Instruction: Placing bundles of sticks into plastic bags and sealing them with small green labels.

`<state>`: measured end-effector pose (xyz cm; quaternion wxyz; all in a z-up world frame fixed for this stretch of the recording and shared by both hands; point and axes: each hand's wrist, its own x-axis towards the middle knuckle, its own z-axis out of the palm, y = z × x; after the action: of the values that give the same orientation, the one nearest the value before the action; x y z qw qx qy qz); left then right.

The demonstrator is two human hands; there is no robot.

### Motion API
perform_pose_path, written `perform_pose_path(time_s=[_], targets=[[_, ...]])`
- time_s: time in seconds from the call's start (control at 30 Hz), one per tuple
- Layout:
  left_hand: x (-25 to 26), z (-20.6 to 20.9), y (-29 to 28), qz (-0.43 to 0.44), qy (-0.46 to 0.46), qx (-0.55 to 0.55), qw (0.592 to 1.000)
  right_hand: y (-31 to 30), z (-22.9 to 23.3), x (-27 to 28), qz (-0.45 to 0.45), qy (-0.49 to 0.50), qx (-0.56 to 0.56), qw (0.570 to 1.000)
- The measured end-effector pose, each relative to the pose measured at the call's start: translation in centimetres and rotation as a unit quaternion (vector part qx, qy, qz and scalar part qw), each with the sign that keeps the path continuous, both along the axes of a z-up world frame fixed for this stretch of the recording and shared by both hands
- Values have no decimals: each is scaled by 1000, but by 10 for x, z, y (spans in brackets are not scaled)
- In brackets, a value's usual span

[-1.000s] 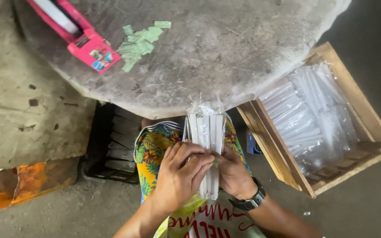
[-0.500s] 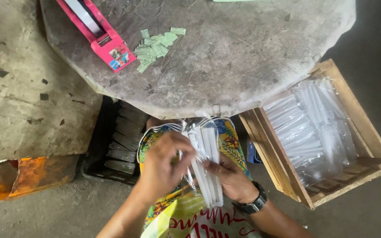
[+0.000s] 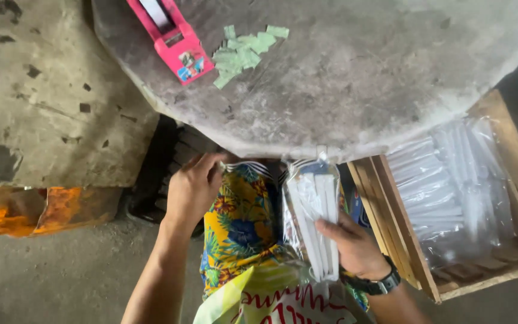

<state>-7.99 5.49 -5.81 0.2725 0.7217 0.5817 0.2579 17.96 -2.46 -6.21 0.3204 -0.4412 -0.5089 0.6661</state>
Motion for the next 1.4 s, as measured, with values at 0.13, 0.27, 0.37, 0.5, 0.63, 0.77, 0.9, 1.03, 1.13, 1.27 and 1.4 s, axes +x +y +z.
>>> perform_pose_path(time_s=[0.13,0.27,0.37,0.5,0.63,0.77,0.9,1.03,1.13,1.27,1.4], targets=[[-7,1,-7,16,162,179,970,-23,-87,41,-44,-90,119,988],[-7,36,-20,-4,180,281,943,-31,-125,59,34,-239,362,900],[-9,37,-26,-3,173,304,937,-32,-130,60,29,-255,367,894],[-10,36,-32,-23,93,283,954,-21,-78,32,13,-157,246,956],[1,46,-39,-39,-66,193,978,-8,-30,2,-125,156,-106,974],[20,72,-33,-135,-185,117,966,-2,-5,-6,23,190,-34,981],[24,97,-9,-169,-173,103,965,-4,-1,-10,10,167,10,986],[36,104,14,-229,-31,50,972,-2,15,-17,38,203,-104,973],[49,101,26,-270,126,-58,953,-3,17,-19,43,180,-115,976],[65,96,35,-359,195,-176,896,0,18,-22,50,165,-99,980],[69,77,32,-355,205,-126,903,3,19,-19,76,193,-52,977]])
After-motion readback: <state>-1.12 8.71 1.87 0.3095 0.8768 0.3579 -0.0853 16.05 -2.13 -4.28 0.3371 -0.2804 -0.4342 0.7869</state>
